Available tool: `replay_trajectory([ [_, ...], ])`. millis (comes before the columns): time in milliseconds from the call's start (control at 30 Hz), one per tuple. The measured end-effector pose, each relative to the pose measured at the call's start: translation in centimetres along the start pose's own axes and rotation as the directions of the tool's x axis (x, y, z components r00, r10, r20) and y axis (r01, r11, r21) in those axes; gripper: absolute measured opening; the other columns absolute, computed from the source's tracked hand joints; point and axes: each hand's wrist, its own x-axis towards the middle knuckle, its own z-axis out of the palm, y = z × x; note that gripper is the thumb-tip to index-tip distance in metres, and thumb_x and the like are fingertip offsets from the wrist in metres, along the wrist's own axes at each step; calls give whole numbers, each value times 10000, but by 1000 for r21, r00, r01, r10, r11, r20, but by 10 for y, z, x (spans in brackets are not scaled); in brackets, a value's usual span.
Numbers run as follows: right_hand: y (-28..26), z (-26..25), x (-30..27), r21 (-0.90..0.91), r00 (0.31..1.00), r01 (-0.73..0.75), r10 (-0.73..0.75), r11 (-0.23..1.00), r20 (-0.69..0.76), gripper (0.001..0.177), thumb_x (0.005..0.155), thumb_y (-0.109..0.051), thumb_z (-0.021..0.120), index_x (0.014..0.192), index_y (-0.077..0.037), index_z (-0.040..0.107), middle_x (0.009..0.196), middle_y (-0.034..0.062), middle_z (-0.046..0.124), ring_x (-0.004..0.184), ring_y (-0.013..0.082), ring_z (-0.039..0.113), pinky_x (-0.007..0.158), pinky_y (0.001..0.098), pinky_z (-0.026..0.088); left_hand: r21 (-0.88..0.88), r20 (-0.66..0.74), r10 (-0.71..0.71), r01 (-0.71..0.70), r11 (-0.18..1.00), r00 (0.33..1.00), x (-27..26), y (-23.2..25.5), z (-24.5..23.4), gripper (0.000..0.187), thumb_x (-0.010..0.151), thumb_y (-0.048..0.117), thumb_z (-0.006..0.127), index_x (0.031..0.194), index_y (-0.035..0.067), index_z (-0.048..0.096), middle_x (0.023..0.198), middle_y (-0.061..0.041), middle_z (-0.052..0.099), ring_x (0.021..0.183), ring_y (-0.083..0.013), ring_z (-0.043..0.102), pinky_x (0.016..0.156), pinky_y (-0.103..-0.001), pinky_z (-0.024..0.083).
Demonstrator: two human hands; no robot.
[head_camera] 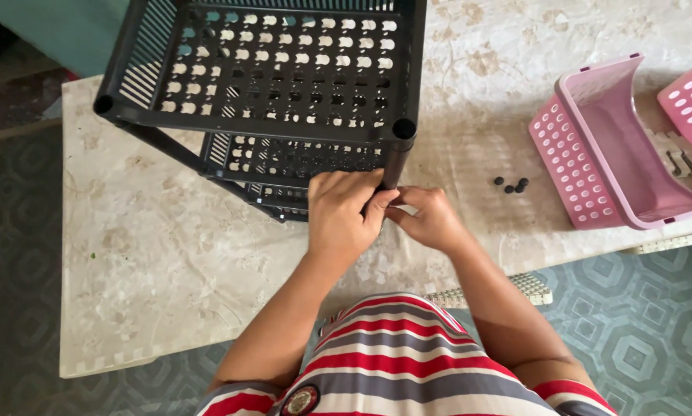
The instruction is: The person assembles a black plastic storage rack by inserting vertical rods into corner holes and securing them with small black caps. The person then attaches white plastic clips to the sides of pink plastic baskets.
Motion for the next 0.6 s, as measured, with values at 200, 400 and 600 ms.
replay_trajectory([
  [200,-40,-38,10,310,956,123,-29,943,-291,307,811,-166,845,1019,-20,672,954,82,727,857,161,700,770,271,558,1,-17,21,-21,1000,1000,3,0,1,212,897,217,764,1046,68,752,965,-31,754,876,-238,668,899,-412,445],
  [400,-80,-29,25,-100,898,165,-191,981,-396,273,771,-136,911,898,-1,710,877,94,716,795,200,708,722,297,547,-5,-2,18,-18,1000,1000,-1,-1,-1,165,857,140,758,1001,60,756,972,-41,753,890,-241,674,900,-407,447],
  [600,-73,-35,29,-32,925,226,-225,974,-306,223,833,-93,865,1011,-19,754,921,85,744,824,216,734,747,294,552,-27,-20,15,-16,1000,1000,2,2,1,148,880,185,780,975,76,751,959,-33,759,882,-233,676,890,-403,438],
])
